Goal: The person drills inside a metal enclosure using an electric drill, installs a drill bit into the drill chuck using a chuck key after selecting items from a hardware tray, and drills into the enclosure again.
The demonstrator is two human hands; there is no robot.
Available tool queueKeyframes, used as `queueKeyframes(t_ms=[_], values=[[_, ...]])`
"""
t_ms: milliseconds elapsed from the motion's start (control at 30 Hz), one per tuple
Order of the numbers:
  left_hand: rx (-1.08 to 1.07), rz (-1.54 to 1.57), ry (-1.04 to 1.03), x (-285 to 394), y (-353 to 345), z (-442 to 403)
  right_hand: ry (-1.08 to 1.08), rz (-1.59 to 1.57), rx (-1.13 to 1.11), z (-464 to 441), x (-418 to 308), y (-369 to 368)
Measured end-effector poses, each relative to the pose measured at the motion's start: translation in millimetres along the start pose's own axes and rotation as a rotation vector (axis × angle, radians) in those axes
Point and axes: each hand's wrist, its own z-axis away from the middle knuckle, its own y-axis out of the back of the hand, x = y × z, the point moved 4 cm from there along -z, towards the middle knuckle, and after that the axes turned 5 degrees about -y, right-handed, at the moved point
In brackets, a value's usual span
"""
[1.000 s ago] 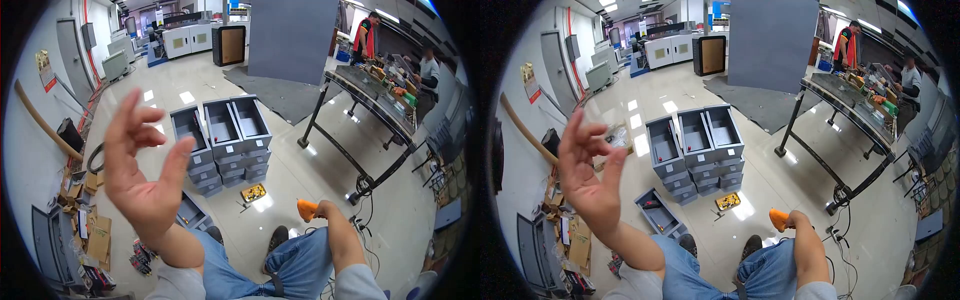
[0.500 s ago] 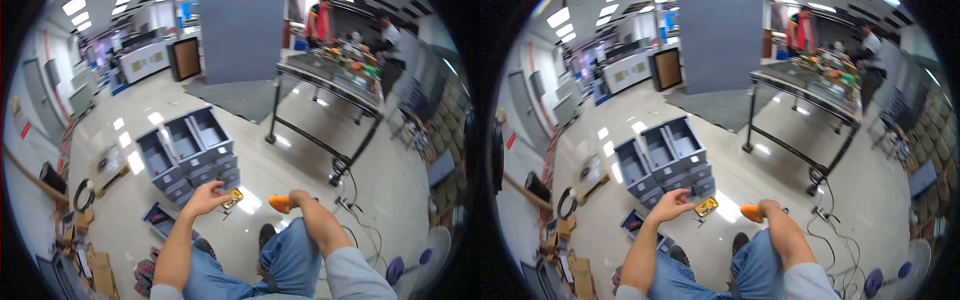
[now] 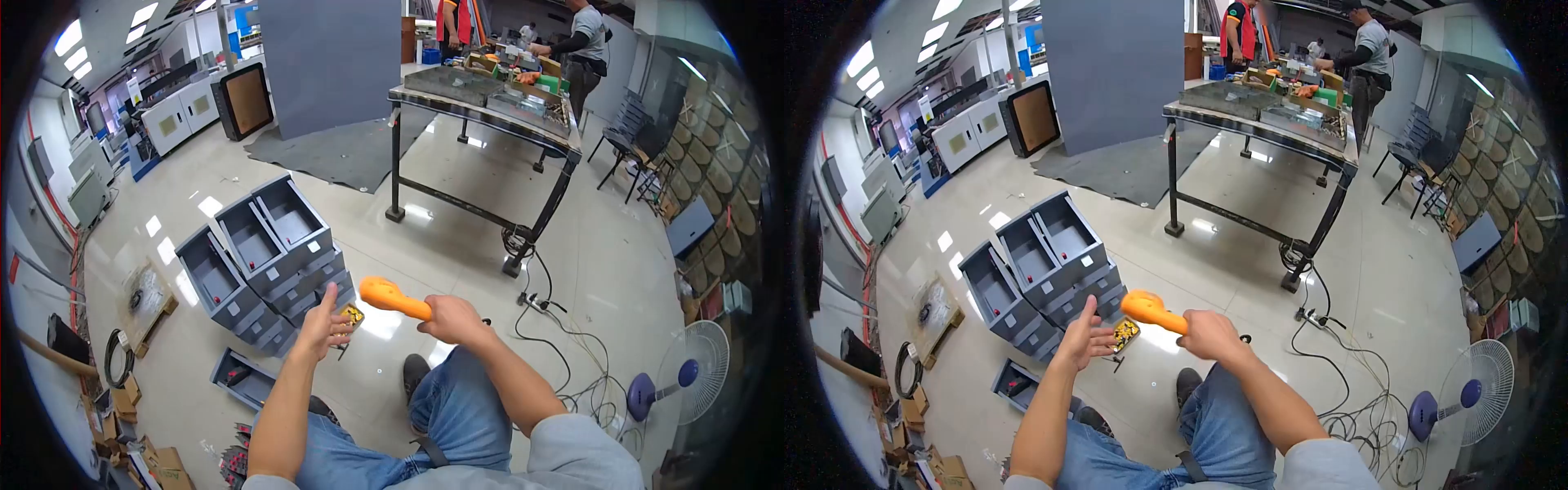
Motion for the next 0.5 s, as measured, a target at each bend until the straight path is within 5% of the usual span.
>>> queueKeyframes(t_ms=[100, 200, 500], values=[[-0.419, 0.467, -0.178, 21.5, -26.2, 18.7, 0.24, -0.059, 0.13, 29.4, -15.4, 9.1], [-0.36, 0.802, -0.301, 31.6, -22.4, 26.0, 0.59, -0.018, 0.31, 31.1, -24.4, 4.2], [-0.11, 0.592, -0.629, 41.0, 23.3, 29.6, 0.55, 0.017, 0.113, -30.8, -52.1, -48.4]])
